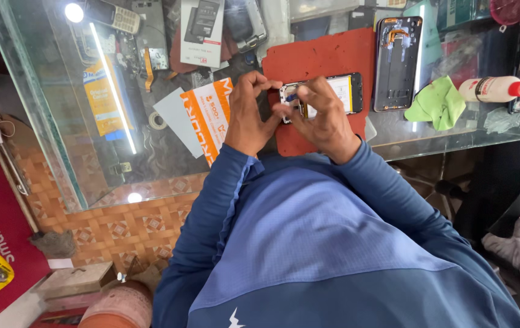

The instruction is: The person uses a blue screwdriver to remove and reinsert screws from the internal frame of a disassembled smartphone. They repeatedly loosen and tighten screws at multiple locations on the phone's chassis while it rests on a red mat.

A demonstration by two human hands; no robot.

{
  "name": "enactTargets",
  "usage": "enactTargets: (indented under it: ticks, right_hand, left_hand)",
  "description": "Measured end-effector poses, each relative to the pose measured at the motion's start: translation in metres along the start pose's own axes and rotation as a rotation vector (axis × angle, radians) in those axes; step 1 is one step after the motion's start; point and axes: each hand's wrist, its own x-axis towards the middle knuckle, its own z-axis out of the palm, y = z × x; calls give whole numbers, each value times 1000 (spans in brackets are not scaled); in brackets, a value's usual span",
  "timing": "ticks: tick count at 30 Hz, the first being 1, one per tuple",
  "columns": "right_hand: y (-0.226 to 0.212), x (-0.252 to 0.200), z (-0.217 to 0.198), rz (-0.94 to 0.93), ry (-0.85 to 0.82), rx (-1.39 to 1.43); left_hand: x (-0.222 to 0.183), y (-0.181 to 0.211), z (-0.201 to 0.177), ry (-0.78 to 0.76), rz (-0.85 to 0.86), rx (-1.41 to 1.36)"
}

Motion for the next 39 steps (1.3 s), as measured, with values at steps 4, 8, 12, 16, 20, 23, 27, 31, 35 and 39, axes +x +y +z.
enactTargets:
  ticks: [4, 8, 12, 16, 20, 23, 27, 31, 35, 39]
  right_hand:
    - [-11, 7, 0, 108, -67, 52]
    - [-13, 11, 0, 65, -14, -42]
    - [-7, 6, 3, 57, -25, 90]
    - [-6, 9, 4, -21, 35, 80]
    - [-4, 6, -2, 14, -27, 98]
    - [3, -3, 3, 70, -2, 55]
    - [2, -3, -1, -35, 3, 24]
    - [4, -6, 0, 37, -1, 59]
    - [0, 0, 1, -13, 15, 52]
    - [-3, 2, -4, 22, -77, 125]
  left_hand:
    - [-1, -2, 1, 12, -2, 26]
    - [-2, -5, 1, 5, 9, -20]
    - [-1, -5, 1, 29, 46, 35]
    - [-1, -5, 1, 23, 28, 11]
    - [-1, -6, 1, 22, 26, 7]
    - [-1, -5, 1, 13, 19, 7]
    - [-1, -6, 1, 3, 13, -32]
    - [-1, -8, 3, 42, 27, 26]
    - [0, -6, 4, 63, 24, 15]
    - [1, 1, 2, 102, 51, 10]
